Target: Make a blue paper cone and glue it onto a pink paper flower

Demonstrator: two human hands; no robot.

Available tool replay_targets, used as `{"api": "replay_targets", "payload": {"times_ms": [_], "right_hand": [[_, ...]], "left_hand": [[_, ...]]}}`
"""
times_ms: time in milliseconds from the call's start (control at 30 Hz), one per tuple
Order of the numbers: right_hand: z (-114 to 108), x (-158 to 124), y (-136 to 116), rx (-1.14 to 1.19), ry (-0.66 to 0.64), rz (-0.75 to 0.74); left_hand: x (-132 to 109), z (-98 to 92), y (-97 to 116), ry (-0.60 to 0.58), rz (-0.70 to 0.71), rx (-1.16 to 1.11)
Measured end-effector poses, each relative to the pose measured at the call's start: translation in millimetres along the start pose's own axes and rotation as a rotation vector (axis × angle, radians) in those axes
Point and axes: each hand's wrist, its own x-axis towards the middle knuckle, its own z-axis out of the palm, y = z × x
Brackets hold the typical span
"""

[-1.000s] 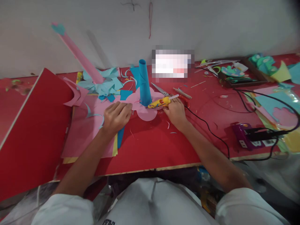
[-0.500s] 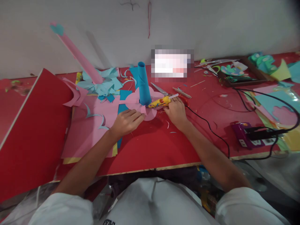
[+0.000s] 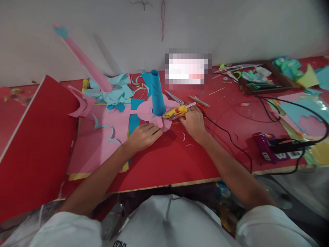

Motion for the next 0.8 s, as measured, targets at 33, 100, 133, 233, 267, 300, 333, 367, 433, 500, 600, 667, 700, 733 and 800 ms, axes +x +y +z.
{"api": "replay_targets", "payload": {"times_ms": [33, 100, 133, 233, 267, 300, 333, 367, 433, 500, 600, 667, 700, 733, 800], "right_hand": [[0, 0, 0, 0.004, 0.000, 0.000], [0, 0, 0, 0.015, 0.001, 0.004], [0, 0, 0, 0.017, 0.001, 0.009], [-2, 0, 0, 0.008, 0.004, 0.029], [-4, 0, 1, 0.004, 0.014, 0.038], [-5, 1, 1, 0.003, 0.027, 0.044], [-7, 0, 2, 0.005, 0.044, 0.048], [-9, 0, 3, 0.010, 0.063, 0.050], [-12, 0, 5, 0.030, 0.094, 0.049], [-13, 0, 4, 0.055, 0.100, 0.049], [-13, 0, 0, 0.076, 0.066, 0.047], [-11, 0, -4, 0.073, 0.026, 0.032], [-10, 0, -6, 0.068, 0.006, 0.019], [-9, 0, -7, 0.061, -0.012, 0.005], [-6, 1, -8, 0.047, -0.027, -0.015]], "left_hand": [[0, 0.6, 0, -0.012, -0.001, 0.008], [0, 0.8, 0, -0.021, 0.015, 0.046], [1, 0.4, 0, -0.018, 0.028, 0.070], [3, -1.6, 0, -0.018, 0.061, 0.129], [4, -2.3, 0, -0.025, 0.066, 0.137], [4, -2.8, 0, -0.034, 0.066, 0.137], [5, -3.0, 1, -0.045, 0.065, 0.134], [5, -3.1, 1, -0.054, 0.063, 0.131], [5, -2.8, 2, -0.065, 0.057, 0.135], [5, -2.4, 3, -0.072, 0.053, 0.154], [5, -2.0, 4, -0.056, 0.064, 0.167], [6, -1.9, 4, -0.047, 0.066, 0.163], [6, -1.8, 4, -0.049, 0.065, 0.162], [6, -1.8, 5, -0.054, 0.064, 0.162], [6, -1.8, 5, -0.055, 0.071, 0.171]]}}
